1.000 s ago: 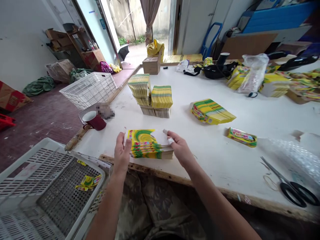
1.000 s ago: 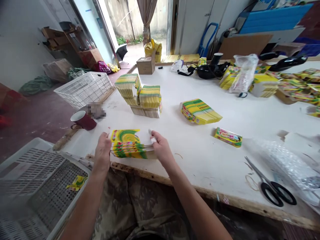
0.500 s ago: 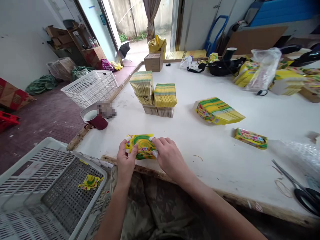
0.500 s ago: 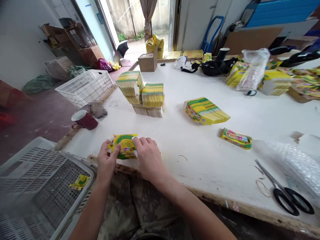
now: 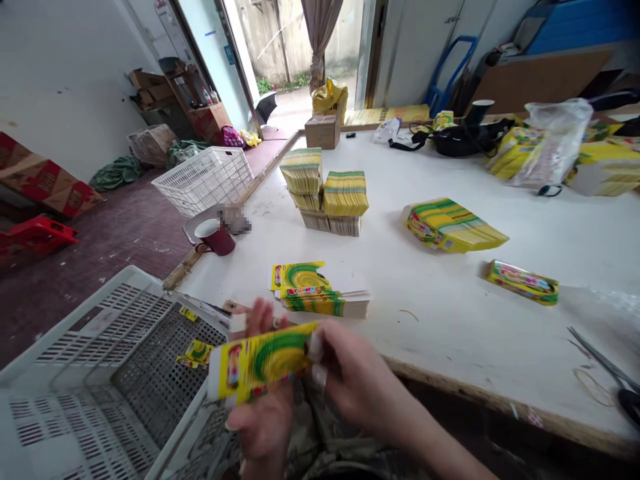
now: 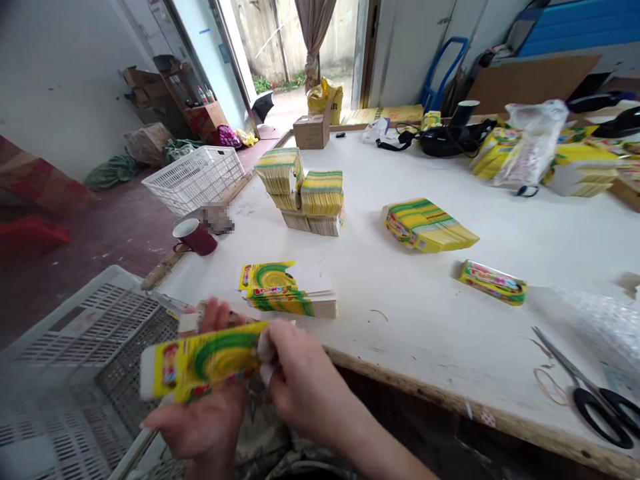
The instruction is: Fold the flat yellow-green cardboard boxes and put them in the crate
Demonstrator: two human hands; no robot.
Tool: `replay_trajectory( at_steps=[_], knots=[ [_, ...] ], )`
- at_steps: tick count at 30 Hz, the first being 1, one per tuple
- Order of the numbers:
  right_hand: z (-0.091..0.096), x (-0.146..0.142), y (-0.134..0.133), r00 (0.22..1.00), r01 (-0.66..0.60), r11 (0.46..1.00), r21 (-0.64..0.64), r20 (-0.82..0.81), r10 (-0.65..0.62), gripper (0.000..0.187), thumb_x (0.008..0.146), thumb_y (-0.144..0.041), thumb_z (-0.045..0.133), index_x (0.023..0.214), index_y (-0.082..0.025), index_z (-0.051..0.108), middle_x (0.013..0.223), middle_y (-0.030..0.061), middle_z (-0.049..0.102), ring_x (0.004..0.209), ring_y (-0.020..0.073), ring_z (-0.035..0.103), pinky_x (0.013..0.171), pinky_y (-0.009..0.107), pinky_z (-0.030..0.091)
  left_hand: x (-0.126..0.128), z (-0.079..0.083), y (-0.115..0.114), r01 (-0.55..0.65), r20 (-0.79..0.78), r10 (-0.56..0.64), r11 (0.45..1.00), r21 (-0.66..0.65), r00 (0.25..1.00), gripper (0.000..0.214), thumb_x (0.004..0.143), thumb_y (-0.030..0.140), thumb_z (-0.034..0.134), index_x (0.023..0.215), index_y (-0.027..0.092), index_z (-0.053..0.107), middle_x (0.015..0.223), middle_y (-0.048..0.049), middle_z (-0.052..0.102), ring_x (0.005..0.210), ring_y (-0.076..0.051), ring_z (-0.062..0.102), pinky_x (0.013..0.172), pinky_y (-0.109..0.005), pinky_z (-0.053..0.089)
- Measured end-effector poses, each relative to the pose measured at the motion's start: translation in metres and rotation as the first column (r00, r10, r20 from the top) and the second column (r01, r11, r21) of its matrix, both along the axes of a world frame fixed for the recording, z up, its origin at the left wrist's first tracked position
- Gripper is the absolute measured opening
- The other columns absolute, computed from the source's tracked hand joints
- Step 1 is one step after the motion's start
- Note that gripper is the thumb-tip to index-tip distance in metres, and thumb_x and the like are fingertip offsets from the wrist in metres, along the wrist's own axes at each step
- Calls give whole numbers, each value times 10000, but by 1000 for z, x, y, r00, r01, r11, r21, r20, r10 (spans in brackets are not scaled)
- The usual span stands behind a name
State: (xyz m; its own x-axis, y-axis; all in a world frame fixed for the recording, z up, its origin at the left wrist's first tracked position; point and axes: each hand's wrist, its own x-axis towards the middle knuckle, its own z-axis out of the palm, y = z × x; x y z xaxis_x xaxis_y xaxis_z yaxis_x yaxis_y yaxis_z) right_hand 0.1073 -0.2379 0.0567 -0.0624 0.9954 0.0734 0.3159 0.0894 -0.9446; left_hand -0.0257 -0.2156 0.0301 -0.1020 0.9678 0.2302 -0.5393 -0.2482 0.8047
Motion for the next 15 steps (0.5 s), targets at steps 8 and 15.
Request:
replay_trajectory(
  at_steps=[8,15],
  knots=[
    [-19,-33,-30,868,-76,994,-74,-495,30,209,678,-89,620,679,-198,442,801,-19,514,755,122,448,681,237,361,11,5,-10,-28,105,60,959,-283,993,601,682,751,589,850,173,577,807,-33,480,725,-162,508,693,-256,518],
    [-23,-26,-26,823,-148,964,-219,-568,-3,261,658,-104,649,773,-206,438,757,-57,456,688,102,365,578,220,316,9,-10,-18,152,50,-144,918,-366,988,507,707,656,643,881,180,616,749,-56,544,676,-191,556,620,-274,527]
  ],
)
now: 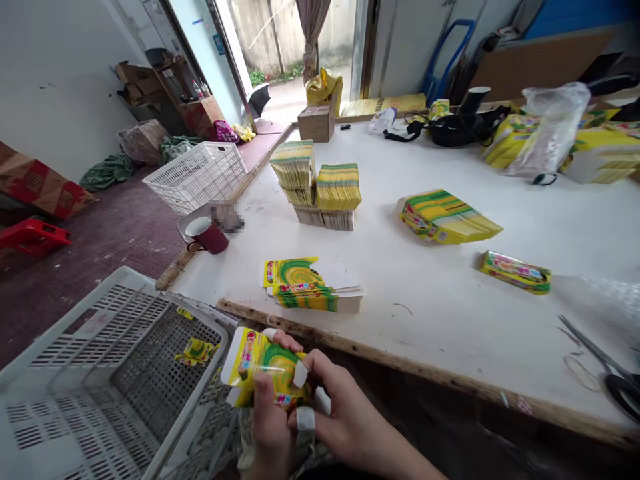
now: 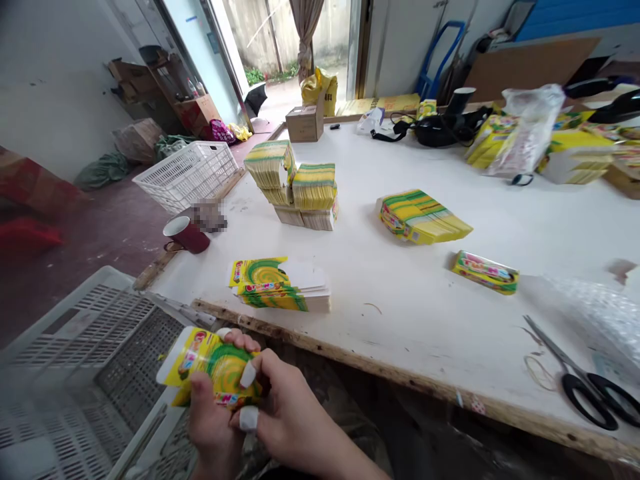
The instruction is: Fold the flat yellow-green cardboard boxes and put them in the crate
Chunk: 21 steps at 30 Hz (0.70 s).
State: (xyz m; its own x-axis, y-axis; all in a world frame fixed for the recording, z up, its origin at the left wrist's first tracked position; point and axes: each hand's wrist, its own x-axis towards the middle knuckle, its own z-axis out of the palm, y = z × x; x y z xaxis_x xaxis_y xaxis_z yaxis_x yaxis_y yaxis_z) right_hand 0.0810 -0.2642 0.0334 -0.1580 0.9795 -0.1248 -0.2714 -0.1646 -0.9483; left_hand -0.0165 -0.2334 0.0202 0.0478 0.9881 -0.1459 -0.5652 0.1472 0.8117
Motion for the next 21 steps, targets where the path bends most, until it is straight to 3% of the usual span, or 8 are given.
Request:
replay_trajectory(
  at_steps=[3,6,8,10,12,15,18,21],
  knots=[
    [-10,-2,-3,997,8,1000,-3,70,-8,298,687,-67,600,888,-223,444,799,-59,447,717,105,377,612,224,335,1,-5,1,-111,7,112,990,-83,994,512,674,639,686,889,180,609,789,-47,553,638,-146,531,616,-231,520],
    [-16,-1,-4,987,39,999,37,156,-44,320,717,-124,633,960,-230,453,777,-65,432,695,107,361,598,225,325,0,-9,3,-162,-70,152,971,-175,986,744,460,775,724,893,180,616,833,-56,574,706,-187,572,631,-256,539],
    [-18,2,-3,975,68,996,58,207,-79,304,748,-185,639,1001,-224,476,779,-58,458,690,110,377,604,226,336,-2,-13,3,-160,-79,146,964,-211,986,806,397,818,701,885,180,636,862,-74,600,765,-237,601,627,-295,556],
    [-18,7,-3,956,95,991,97,269,-118,256,799,-221,594,1037,-213,499,833,-29,520,727,120,435,653,234,375,-5,-17,2,-155,-82,142,970,-189,986,637,539,716,730,897,193,661,892,-74,630,811,-237,621,646,-281,560],
    [-19,13,-4,924,109,981,162,346,-160,152,859,-228,511,1006,-199,539,865,7,570,755,132,493,688,244,403,-10,-20,1,-137,-127,122,984,-117,984,342,719,485,740,930,223,679,902,-54,660,818,-188,634,685,-235,550],
    [-20,25,-7,859,111,958,266,459,-227,141,887,-200,460,895,-185,600,786,22,594,703,130,528,643,235,406,-25,-22,3,-97,-244,93,995,-8,965,123,790,302,713,889,230,704,822,-36,685,746,-150,645,675,-210,547],
    [-13,42,-10,786,13,950,312,584,-203,198,869,-115,451,909,-189,631,753,23,601,684,129,544,610,230,404,-53,-15,11,74,-353,-51,996,53,934,435,746,547,691,998,193,699,970,-105,682,903,-251,644,762,-311,556],
    [3,53,-13,615,-210,904,372,769,-174,305,869,-59,423,992,-228,644,818,38,632,744,154,547,649,264,419,-77,-3,19,327,-427,-269,942,67,863,971,649,891,391,1294,178,529,1295,-173,525,1147,-355,517,928,-434,476]
  ],
)
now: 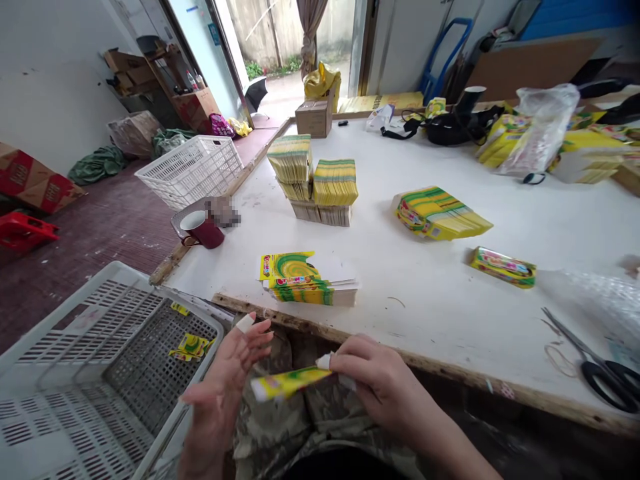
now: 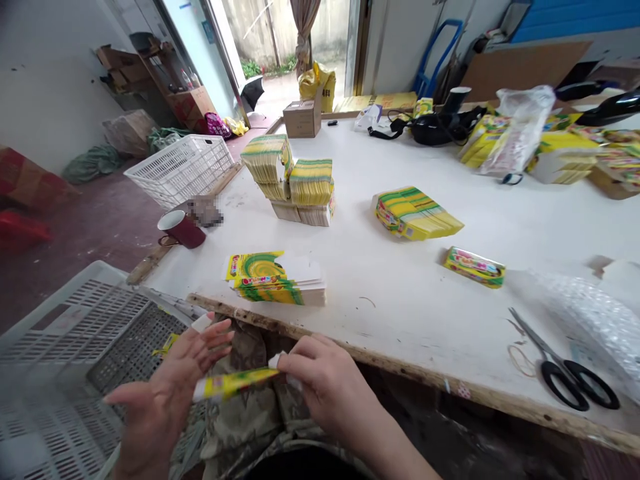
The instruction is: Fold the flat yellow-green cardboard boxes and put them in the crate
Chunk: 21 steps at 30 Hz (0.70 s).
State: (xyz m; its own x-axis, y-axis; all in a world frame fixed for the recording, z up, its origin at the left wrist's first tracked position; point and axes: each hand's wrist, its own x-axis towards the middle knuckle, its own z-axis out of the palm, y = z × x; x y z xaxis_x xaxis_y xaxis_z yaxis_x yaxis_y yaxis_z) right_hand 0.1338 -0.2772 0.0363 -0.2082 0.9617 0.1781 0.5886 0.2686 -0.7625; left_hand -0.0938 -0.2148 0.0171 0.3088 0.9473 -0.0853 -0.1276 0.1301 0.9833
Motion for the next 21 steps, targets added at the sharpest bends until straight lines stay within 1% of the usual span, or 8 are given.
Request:
replay_trajectory(
  at_steps=[2,5,8,10,12,14,16,21],
  knots=[
    [10,0,-2,981,-108,991,82,173,92,228,907,-151,461,993,-253,647,835,36,644,780,176,536,709,317,425,-2,6,-1,249,-129,-249,968,-16,960,1073,553,883,512,1386,215,410,1376,-160,447,1223,-372,446,1014,-462,397],
    [14,-5,-6,961,-198,968,158,226,159,181,924,-267,487,1038,-290,625,943,22,658,953,197,536,979,419,352,17,10,-11,525,-317,-522,847,-84,792,909,628,546,791,1379,285,350,1373,-92,446,1239,-302,436,1054,-414,357],
    [1,-6,-15,996,86,976,199,-2,-87,464,880,-277,565,1323,-314,434,1344,66,477,1302,243,338,1154,470,123,37,5,-24,453,-469,-397,892,8,789,582,793,276,675,1285,279,365,1238,-56,534,1095,-227,533,937,-354,446],
    [-11,-6,-21,925,302,953,26,-252,-286,679,850,-377,598,1432,-290,257,1472,96,314,1384,272,226,1153,464,177,43,-3,-31,379,-593,-246,919,108,766,623,779,294,677,1284,262,313,1164,-70,566,1017,-235,568,861,-359,482],
    [-19,-7,-22,812,240,935,-261,-474,-341,612,895,-462,496,1429,-264,272,1445,100,382,1342,261,337,1084,415,338,45,-9,-37,382,-679,-167,907,179,715,714,771,355,685,1313,234,237,1123,-110,586,960,-262,597,776,-370,513],
    [-21,-10,-19,723,37,904,-425,-614,-318,474,939,-467,386,1358,-247,414,1335,81,523,1213,228,495,1004,368,428,47,-14,-40,409,-702,-151,887,214,696,787,773,397,682,1340,211,169,1091,-142,603,900,-275,624,688,-359,529],
    [-21,-15,-13,693,-48,885,-463,-653,-304,420,938,-446,393,1281,-234,514,1230,67,605,1089,211,571,962,357,460,48,-16,-41,413,-700,-158,886,210,696,826,775,392,687,1359,215,130,1070,-138,614,845,-261,637,652,-342,533],
    [-24,-21,1,687,64,868,-492,-610,-395,373,904,-342,428,1214,-204,583,1149,86,646,1034,221,590,975,422,450,52,-16,-41,387,-680,-121,887,254,723,731,772,304,673,1324,242,197,1101,-112,586,910,-242,619,748,-352,527]
  ],
)
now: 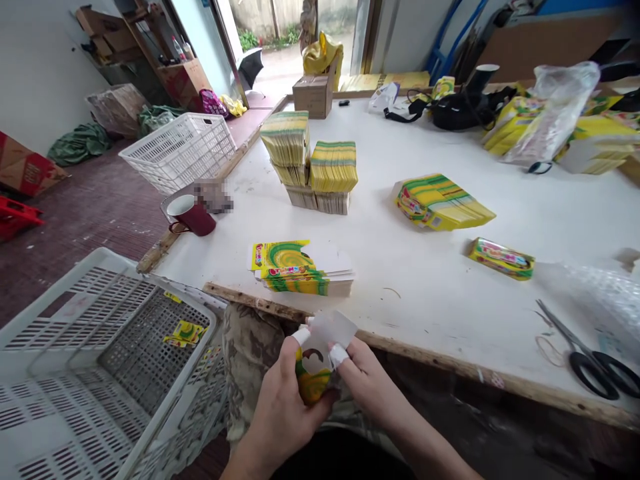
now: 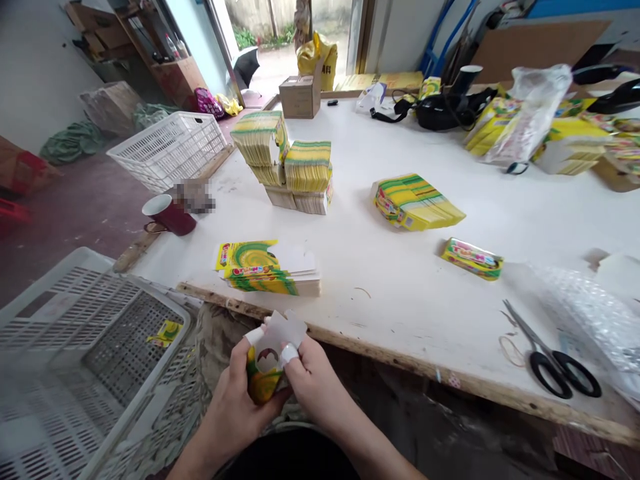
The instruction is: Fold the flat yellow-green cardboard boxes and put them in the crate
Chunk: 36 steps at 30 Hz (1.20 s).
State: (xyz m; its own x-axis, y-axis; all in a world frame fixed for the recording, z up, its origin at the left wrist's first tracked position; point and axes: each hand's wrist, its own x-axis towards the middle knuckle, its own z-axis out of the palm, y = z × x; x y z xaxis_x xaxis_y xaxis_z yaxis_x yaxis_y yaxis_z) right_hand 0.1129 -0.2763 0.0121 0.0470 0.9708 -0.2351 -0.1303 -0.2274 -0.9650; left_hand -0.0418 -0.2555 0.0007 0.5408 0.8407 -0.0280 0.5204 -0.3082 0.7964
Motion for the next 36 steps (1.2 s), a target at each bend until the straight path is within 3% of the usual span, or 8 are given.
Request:
replay_trajectory(
  at_steps=[6,11,14,17,22,26,31,36],
  knots=[
    [-1,-2,-2,992,-119,991,53,36,117,388,906,-358,475,1249,-193,553,1190,94,636,1098,215,583,1033,421,418,0,0,3,25,-45,-28,997,-72,999,610,707,162,599,1197,260,249,950,-44,578,776,-224,601,674,-347,498],
    [-4,-4,-15,868,-385,901,202,411,279,743,817,-31,444,1476,-263,193,1567,118,161,1415,243,222,1112,422,311,0,-3,5,128,25,-129,992,21,991,599,761,130,478,1273,232,185,1140,-140,455,949,-247,576,778,-399,518],
    [-13,1,-15,870,-318,906,280,466,161,654,826,-4,369,1429,-254,342,1537,109,264,1394,214,277,1111,399,314,-2,-4,5,37,7,-37,999,25,999,700,718,95,522,1307,216,163,1261,-168,372,1117,-269,500,902,-437,474],
    [-20,11,-13,853,-266,902,339,519,56,564,882,-77,379,1423,-233,359,1493,134,350,1376,210,315,1098,400,331,-9,1,6,-35,-61,35,999,8,998,669,684,81,576,1270,231,292,1200,-103,473,1109,-260,500,929,-436,449],
    [-10,24,-13,730,-452,870,198,643,233,457,892,-138,440,1345,-199,462,1545,208,167,1341,269,374,1012,393,431,-25,14,12,-11,-80,18,996,93,997,547,751,334,696,1210,241,412,1086,-57,586,975,-223,587,824,-344,504],
    [8,37,-9,708,-533,829,171,626,327,281,873,-259,546,1144,-225,609,1474,172,360,1322,249,414,1026,378,418,-28,20,18,4,-84,-3,1000,8,996,653,705,269,721,1270,246,395,1155,-51,599,1035,-215,592,892,-324,499],
    [0,28,-7,787,-392,887,245,589,185,318,870,-173,471,1186,-194,502,1467,185,327,1338,227,380,1047,381,393,-18,20,22,-1,-90,26,964,264,996,526,752,330,688,1205,233,438,1082,-65,615,973,-218,605,825,-329,513],
    [-12,10,-9,842,-323,914,247,516,158,511,850,-294,578,1298,-207,347,1460,172,318,1391,232,273,1099,386,329,-23,15,20,-11,-104,33,980,200,994,559,760,387,701,1224,268,413,1102,-44,608,971,-201,611,823,-303,524]
  ],
)
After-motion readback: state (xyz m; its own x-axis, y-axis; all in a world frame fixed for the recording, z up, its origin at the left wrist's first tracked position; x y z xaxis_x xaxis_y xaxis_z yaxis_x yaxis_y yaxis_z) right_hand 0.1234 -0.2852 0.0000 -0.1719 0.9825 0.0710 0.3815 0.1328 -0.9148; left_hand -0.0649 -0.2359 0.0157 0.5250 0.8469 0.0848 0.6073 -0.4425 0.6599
